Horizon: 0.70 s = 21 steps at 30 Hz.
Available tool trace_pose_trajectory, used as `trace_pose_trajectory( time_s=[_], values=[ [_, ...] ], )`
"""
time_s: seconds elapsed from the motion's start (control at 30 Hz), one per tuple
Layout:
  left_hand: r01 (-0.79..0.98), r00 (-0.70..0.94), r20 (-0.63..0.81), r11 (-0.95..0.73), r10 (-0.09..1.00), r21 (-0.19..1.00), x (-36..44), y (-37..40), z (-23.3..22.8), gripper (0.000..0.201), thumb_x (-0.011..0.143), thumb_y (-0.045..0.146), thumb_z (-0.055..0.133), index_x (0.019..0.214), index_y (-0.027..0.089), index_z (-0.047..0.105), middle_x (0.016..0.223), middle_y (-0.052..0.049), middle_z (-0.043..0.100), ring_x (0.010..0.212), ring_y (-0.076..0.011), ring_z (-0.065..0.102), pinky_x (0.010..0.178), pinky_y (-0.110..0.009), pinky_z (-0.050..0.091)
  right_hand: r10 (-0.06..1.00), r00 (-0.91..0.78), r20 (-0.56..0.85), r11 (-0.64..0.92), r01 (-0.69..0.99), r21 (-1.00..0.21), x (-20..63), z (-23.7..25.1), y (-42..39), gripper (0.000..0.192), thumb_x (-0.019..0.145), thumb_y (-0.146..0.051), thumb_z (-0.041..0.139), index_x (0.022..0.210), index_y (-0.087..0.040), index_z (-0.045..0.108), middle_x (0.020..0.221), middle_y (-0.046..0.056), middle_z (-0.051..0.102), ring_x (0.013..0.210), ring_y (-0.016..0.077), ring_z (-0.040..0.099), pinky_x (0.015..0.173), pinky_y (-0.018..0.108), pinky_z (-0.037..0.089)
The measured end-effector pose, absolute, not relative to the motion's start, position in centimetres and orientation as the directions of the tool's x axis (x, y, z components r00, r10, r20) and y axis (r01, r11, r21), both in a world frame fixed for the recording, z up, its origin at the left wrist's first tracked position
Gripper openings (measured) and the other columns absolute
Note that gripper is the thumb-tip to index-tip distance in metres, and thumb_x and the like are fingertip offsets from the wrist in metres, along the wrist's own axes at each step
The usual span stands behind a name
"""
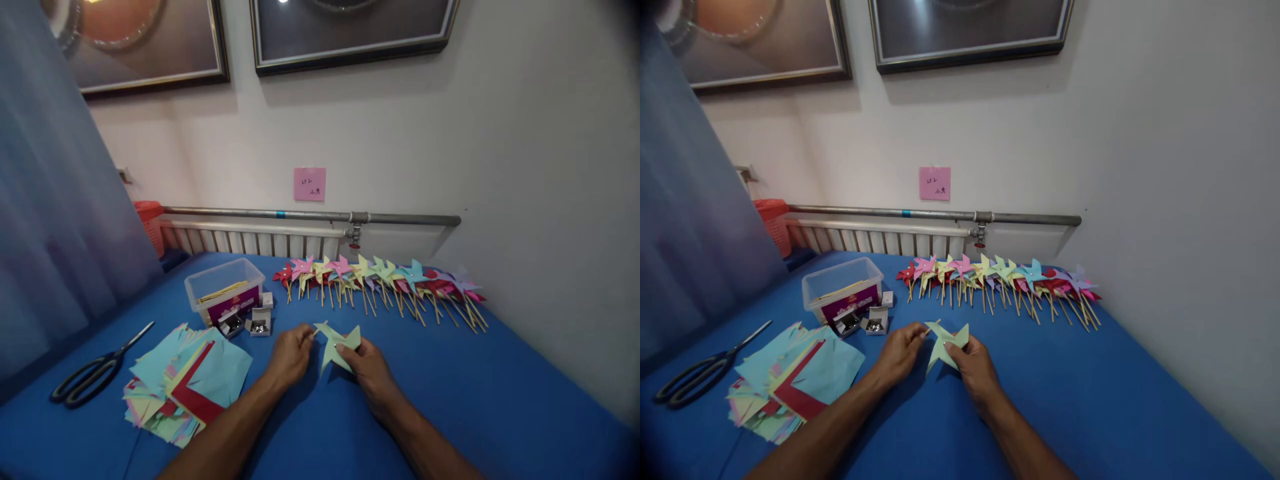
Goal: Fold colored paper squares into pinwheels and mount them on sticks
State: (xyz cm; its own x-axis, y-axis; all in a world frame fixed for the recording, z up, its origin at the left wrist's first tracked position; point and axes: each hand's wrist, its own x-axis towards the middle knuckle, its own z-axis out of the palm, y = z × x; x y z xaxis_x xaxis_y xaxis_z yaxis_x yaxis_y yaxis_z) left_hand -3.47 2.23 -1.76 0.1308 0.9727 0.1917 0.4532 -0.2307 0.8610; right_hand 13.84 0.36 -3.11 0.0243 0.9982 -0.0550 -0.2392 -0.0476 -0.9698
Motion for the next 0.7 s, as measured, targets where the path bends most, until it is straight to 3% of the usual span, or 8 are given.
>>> trace_pose_trajectory(
  time_s=[0.27, 0.5, 0.7],
  values=[
    [0.479, 0.185, 0.193, -0.260, 0.963, 0.838, -3.2, 1.5, -2.0, 0.020, 0.082, 0.023, 0.052, 0.075, 0.019, 0.070, 0.065, 0.000, 0.061, 0.063, -0.0146, 0.051, 0.060, -0.024, 0.031, 0.994, 0.062, -0.085, -0.058, -0.348, -0.936, 13.8, -3.0, 0.2, 0.043, 0.057, -0.040, 0.088, 0.086, -0.018, 0.066, 0.072, -0.001, 0.068, 0.065, 0.0160, 0.060, 0.067, 0.029, 0.047],
    [0.449, 0.185, 0.157, -0.226, 0.970, 0.864, -2.3, 0.7, -1.5, 0.022, 0.081, 0.025, 0.051, 0.072, 0.018, 0.070, 0.063, 0.000, 0.061, 0.060, -0.0140, 0.051, 0.058, -0.024, 0.032, 0.993, 0.083, -0.082, -0.051, -0.316, -0.947, 13.9, -3.6, 0.8, 0.050, 0.051, -0.045, 0.090, 0.085, -0.017, 0.067, 0.070, -0.001, 0.068, 0.063, 0.0163, 0.059, 0.063, 0.029, 0.046],
    [0.485, 0.176, 0.144, -0.213, 0.974, 0.848, -2.4, 0.5, -1.0, 0.022, 0.081, 0.026, 0.050, 0.071, 0.018, 0.068, 0.059, 0.001, 0.058, 0.057, -0.0132, 0.049, 0.057, -0.025, 0.029, 0.995, 0.090, -0.052, -0.023, -0.295, -0.955, 14.0, -3.8, 0.6, 0.045, 0.058, -0.044, 0.087, 0.087, -0.018, 0.065, 0.071, -0.002, 0.066, 0.063, 0.0156, 0.057, 0.064, 0.028, 0.044]
  ],
)
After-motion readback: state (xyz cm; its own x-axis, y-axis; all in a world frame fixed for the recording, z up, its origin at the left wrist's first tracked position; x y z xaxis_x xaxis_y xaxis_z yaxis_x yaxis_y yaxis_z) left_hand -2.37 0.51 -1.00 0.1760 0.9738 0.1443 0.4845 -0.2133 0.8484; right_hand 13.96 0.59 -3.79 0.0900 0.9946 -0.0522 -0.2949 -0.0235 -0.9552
